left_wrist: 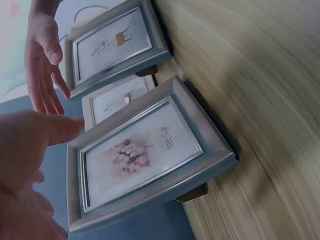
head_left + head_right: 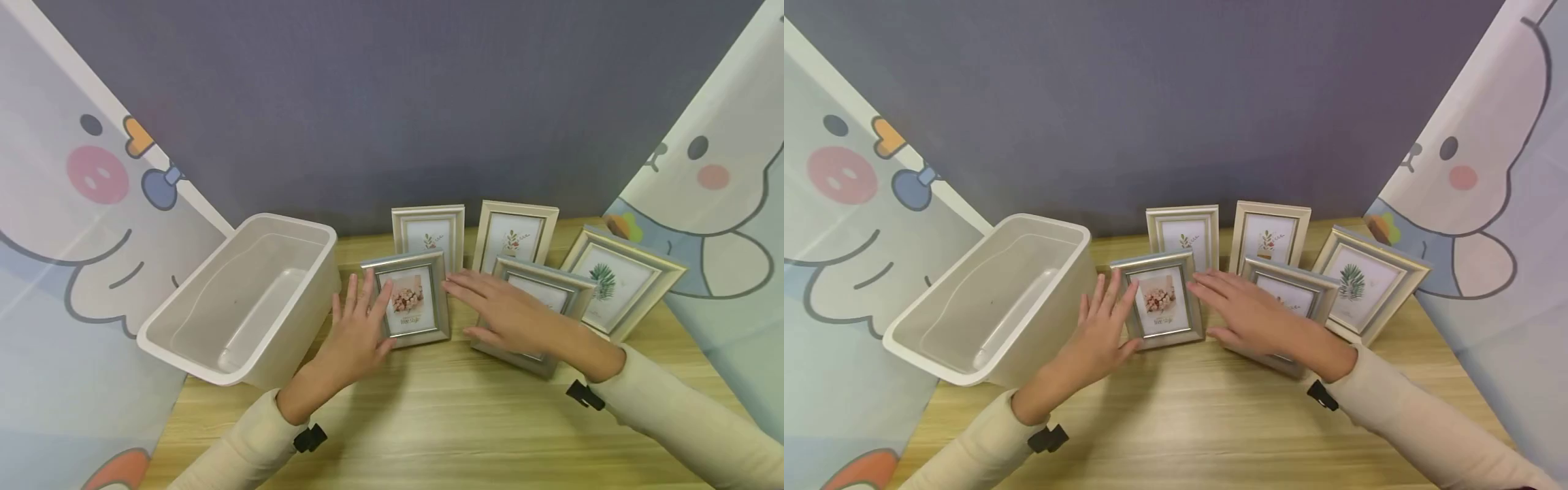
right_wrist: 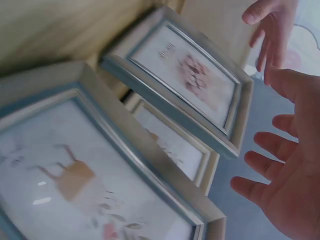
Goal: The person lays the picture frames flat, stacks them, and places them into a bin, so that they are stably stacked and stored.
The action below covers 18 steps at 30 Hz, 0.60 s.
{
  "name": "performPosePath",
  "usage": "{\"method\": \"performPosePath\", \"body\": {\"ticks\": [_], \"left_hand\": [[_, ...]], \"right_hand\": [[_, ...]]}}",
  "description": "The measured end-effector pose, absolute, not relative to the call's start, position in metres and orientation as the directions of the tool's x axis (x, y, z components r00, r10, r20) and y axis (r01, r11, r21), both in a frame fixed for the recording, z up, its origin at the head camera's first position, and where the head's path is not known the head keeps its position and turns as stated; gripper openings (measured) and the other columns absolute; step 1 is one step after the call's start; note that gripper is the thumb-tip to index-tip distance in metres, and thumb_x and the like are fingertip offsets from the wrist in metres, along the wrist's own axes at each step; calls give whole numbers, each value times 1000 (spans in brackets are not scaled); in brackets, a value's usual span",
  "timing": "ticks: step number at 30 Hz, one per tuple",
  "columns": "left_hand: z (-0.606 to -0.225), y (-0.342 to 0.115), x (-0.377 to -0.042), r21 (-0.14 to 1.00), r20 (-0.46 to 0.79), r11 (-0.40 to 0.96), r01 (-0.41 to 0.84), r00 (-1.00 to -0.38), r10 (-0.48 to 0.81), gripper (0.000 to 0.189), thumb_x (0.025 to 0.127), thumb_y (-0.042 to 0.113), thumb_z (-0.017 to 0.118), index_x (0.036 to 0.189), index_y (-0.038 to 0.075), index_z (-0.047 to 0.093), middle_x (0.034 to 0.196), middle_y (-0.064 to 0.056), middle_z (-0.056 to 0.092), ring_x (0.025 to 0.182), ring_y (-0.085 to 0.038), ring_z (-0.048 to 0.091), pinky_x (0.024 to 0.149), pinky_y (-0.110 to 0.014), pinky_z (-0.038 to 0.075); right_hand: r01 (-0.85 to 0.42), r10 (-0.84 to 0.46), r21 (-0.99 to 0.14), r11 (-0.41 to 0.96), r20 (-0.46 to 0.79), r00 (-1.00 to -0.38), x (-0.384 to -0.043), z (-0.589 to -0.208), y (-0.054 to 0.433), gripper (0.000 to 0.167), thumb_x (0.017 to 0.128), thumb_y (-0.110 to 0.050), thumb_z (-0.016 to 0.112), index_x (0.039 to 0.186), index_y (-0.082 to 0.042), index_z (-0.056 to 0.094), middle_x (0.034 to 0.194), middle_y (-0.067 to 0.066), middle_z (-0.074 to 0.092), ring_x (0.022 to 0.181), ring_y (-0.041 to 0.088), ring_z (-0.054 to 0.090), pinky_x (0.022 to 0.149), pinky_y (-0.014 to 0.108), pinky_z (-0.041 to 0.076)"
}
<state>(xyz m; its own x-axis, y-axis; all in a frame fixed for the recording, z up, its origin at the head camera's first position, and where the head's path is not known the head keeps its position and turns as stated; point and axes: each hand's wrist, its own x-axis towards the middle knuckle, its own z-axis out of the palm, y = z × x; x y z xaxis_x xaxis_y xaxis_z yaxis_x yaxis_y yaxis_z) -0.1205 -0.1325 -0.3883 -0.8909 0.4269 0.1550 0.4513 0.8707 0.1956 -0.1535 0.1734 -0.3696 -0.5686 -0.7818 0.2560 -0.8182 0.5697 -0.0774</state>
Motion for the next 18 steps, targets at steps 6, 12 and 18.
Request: {"method": "performPosePath", "body": {"ticks": [6,12,18], "left_hand": [[-392,-141,-130,378,388,802,463,-866,317,95,86,12,82,159,-3,23,161,-31,27,148,-49,33,114,-64,38],[-403,-149,-137,599,385,705,380,-909,162,82,86,5,79,151,-10,32,143,-32,45,129,-45,51,105,-53,51],[-418,-152,-149,813,81,571,118,-993,91,82,92,10,73,157,-4,24,150,-31,42,128,-48,55,99,-56,54]], "right_hand": [[-820,-762,-85,566,326,-559,-168,-354,166,71,92,-30,76,149,0,47,149,19,52,136,37,52,110,55,47],[-787,-716,-202,582,332,-614,-182,-339,153,57,97,-23,70,146,-1,51,144,17,57,132,36,55,110,52,47],[-736,-669,-277,618,306,-677,-198,-330,136,49,101,-19,64,145,-1,53,141,18,59,132,35,56,112,52,46]]}}
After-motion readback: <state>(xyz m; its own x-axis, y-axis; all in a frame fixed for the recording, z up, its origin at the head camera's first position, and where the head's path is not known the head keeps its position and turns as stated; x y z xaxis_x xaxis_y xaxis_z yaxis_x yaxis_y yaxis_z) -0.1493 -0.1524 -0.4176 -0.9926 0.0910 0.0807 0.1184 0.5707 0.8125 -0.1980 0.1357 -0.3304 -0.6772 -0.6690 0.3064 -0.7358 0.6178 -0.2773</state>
